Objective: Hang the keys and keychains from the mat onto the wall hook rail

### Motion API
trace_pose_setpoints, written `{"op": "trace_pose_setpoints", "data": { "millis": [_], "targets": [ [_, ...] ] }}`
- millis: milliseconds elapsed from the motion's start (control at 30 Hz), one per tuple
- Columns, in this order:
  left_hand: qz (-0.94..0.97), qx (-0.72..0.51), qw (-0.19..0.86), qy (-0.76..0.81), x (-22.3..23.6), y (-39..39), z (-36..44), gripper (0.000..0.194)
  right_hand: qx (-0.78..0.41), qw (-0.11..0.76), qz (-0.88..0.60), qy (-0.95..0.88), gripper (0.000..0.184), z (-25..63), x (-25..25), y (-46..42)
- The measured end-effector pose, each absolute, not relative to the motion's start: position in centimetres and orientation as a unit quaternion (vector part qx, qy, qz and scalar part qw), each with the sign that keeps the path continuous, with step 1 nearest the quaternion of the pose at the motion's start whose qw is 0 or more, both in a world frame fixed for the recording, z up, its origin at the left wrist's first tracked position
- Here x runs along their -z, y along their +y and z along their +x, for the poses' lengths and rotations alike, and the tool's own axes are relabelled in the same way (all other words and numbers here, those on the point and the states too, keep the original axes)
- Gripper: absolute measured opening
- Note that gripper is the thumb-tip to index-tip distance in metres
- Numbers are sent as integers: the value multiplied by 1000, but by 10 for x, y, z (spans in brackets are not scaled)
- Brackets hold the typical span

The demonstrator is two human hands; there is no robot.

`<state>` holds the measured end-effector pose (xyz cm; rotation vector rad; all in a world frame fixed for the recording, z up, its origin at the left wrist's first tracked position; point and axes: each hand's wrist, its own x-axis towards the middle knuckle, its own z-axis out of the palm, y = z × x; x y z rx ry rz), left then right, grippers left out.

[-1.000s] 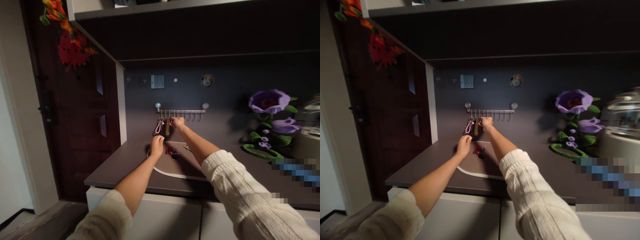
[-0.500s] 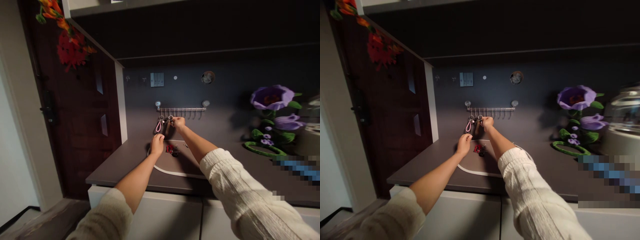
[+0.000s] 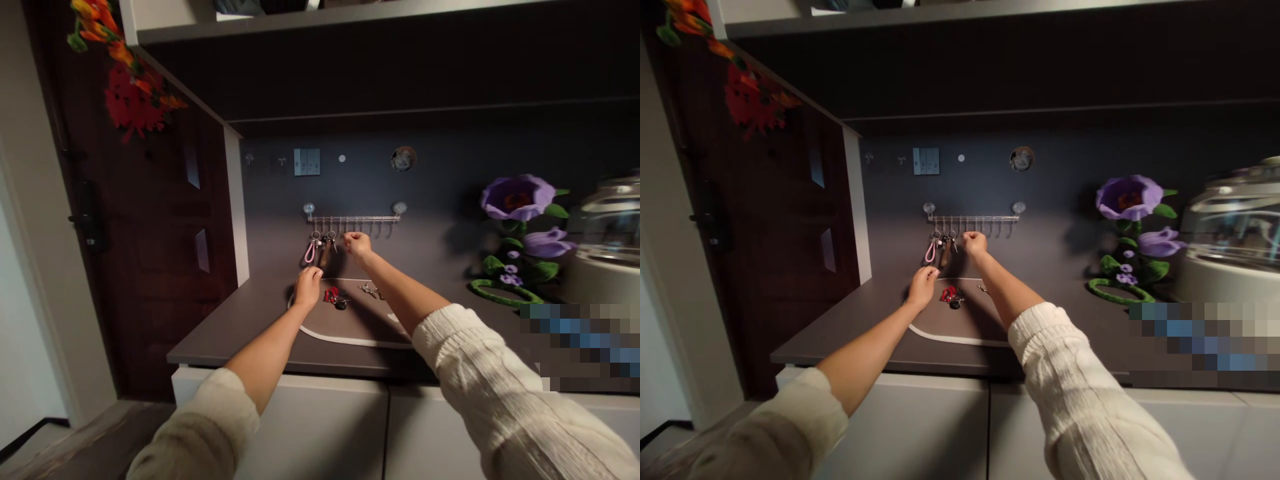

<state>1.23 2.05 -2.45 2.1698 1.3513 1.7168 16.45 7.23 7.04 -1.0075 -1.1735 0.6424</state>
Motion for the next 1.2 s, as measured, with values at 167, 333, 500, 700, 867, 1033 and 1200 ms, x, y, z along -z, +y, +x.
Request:
{"op": "trace_pose_setpoints", "data": {
  "millis": [167,333,500,700,867,1033,1200],
  "targets": [
    [726,-537,10,430,21,13,14,18,-334,668,-412,-523,8,172,-74,35],
    [750,-512,4,419,18,2,14,18,-380,643,-400,-531,9,180,-56,5],
    [782,-469,-2,411,17,-6,13,18,-399,612,-403,-552,15,186,-23,-18],
    [811,-422,-14,404,16,-14,12,18,-381,509,-423,-645,17,194,4,-35],
    [830,-398,-21,391,18,-12,11,17,-374,411,-431,-711,13,199,9,-35],
    [843,-380,-21,379,19,-8,12,16,-358,364,-411,-755,11,199,12,-28],
    [853,-364,-15,374,18,-7,12,15,-316,346,-408,-783,12,200,12,-25]
  ]
}}
